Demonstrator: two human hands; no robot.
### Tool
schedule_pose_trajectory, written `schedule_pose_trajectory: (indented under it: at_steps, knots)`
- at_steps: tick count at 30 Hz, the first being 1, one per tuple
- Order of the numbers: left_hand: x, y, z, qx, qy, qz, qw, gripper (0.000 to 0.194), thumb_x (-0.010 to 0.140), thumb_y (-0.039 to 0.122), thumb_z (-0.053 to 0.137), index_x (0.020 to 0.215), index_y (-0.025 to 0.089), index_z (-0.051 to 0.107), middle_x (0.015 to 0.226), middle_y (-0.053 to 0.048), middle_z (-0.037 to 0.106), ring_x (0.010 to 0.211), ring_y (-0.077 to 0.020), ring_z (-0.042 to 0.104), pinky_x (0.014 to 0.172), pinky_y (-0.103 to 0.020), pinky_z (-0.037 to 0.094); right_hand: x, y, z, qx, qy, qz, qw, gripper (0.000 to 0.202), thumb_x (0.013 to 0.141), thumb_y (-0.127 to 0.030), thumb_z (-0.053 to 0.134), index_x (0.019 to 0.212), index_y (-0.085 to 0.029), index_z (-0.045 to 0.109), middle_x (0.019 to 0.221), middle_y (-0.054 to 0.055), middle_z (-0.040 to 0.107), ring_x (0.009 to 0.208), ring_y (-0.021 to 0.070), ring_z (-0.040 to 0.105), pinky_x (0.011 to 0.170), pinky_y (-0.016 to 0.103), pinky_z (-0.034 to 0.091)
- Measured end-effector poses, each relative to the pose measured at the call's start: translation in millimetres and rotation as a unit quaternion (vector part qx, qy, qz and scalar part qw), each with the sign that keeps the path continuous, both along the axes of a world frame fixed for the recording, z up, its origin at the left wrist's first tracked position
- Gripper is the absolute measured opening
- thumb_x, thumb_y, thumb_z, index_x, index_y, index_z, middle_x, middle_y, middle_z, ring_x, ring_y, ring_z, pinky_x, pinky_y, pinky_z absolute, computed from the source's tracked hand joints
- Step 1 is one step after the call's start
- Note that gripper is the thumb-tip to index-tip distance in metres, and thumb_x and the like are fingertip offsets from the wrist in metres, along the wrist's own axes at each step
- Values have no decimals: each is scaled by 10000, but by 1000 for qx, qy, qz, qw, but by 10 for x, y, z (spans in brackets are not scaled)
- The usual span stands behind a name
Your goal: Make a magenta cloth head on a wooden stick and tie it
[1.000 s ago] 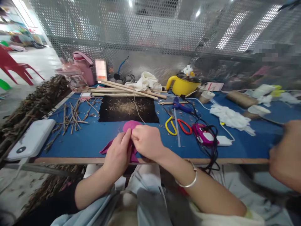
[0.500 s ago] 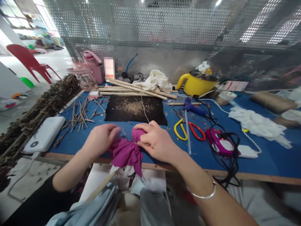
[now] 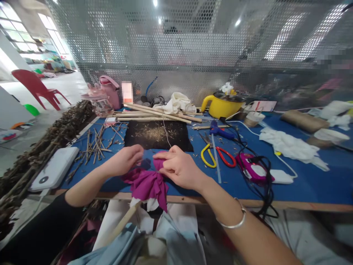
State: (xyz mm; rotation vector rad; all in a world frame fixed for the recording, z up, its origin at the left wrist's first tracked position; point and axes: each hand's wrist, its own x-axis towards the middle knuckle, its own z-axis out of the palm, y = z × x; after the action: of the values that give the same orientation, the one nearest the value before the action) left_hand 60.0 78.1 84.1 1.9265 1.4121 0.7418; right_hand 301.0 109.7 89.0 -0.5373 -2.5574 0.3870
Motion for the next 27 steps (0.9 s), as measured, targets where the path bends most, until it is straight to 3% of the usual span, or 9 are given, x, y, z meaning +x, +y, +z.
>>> schedule_pose_trajectory:
  at_steps: [4, 7, 9, 11, 14, 16, 20, 25, 27]
  knots:
    - [45, 26, 0, -162, -229, 5, 960, 241, 893, 429, 428, 906, 193, 471, 594, 64, 446, 458, -78, 381, 449, -203, 320, 59, -53, -54, 20, 21, -12, 1000, 427, 875, -189, 561, 485, -171, 387, 1214, -22, 655, 804, 169, 433, 733, 336, 416]
    - [77, 62, 49, -202, -293, -39, 934, 227, 834, 364, 540, 951, 174, 495, 535, 87, 384, 445, -67, 333, 452, -190, 329, 86, -95, -92, 37, 30, -20, 999, 421, 872, -193, 577, 486, -172, 409, 1228, -23, 648, 833, 170, 460, 750, 344, 418]
    - [75, 91, 92, -149, -320, 3, 936, 168, 814, 287, 547, 931, 178, 495, 540, 80, 396, 456, -72, 360, 479, -194, 357, 95, -117, -132, 57, 43, -25, 997, 397, 872, -188, 583, 500, -175, 446, 1224, -8, 654, 858, 170, 497, 772, 358, 414]
    - [52, 92, 124, -22, -326, 144, 934, 173, 814, 239, 516, 978, 191, 488, 694, 27, 510, 563, -90, 471, 554, -209, 411, 101, -133, -181, 83, 65, -27, 994, 367, 873, -181, 586, 520, -178, 485, 1210, 15, 663, 874, 172, 535, 793, 378, 408]
    - [17, -44, 149, 198, -154, 325, 912, 227, 830, 236, 503, 1051, 185, 523, 1057, -81, 547, 913, -155, 548, 745, -260, 456, 112, -152, -238, 102, 90, -33, 990, 344, 872, -178, 590, 537, -183, 511, 1191, 36, 674, 886, 176, 571, 793, 389, 412]
    - [37, -225, 148, 211, 16, 286, 935, 171, 858, 268, 482, 922, 167, 605, 1000, -96, 593, 934, -192, 556, 772, -292, 445, 118, -163, -248, 97, 90, -38, 990, 333, 870, -177, 593, 545, -184, 519, 1186, 40, 677, 886, 177, 582, 788, 392, 416]
    - [193, -532, 95, 8, 214, 92, 972, 387, 906, 339, 414, 632, 190, 643, 627, -51, 632, 583, -178, 557, 577, -297, 374, 115, -167, -222, 88, 81, -47, 992, 333, 868, -188, 596, 541, -191, 534, 1176, 40, 681, 862, 183, 577, 775, 400, 422]
    - [309, -409, 29, 61, 232, 17, 971, 310, 875, 240, 464, 1104, 281, 669, 891, -53, 684, 771, -201, 633, 644, -281, 410, 101, -145, -207, 80, 75, -40, 993, 339, 872, -193, 595, 540, -189, 527, 1167, 45, 685, 904, 190, 582, 788, 406, 414]
    - [289, -262, 37, 51, 285, -31, 957, 354, 848, 198, 466, 1132, 280, 659, 879, -63, 650, 748, -211, 625, 616, -285, 402, 101, -140, -204, 76, 69, -39, 994, 354, 876, -193, 590, 530, -184, 513, 1181, 45, 678, 896, 185, 582, 784, 402, 414]
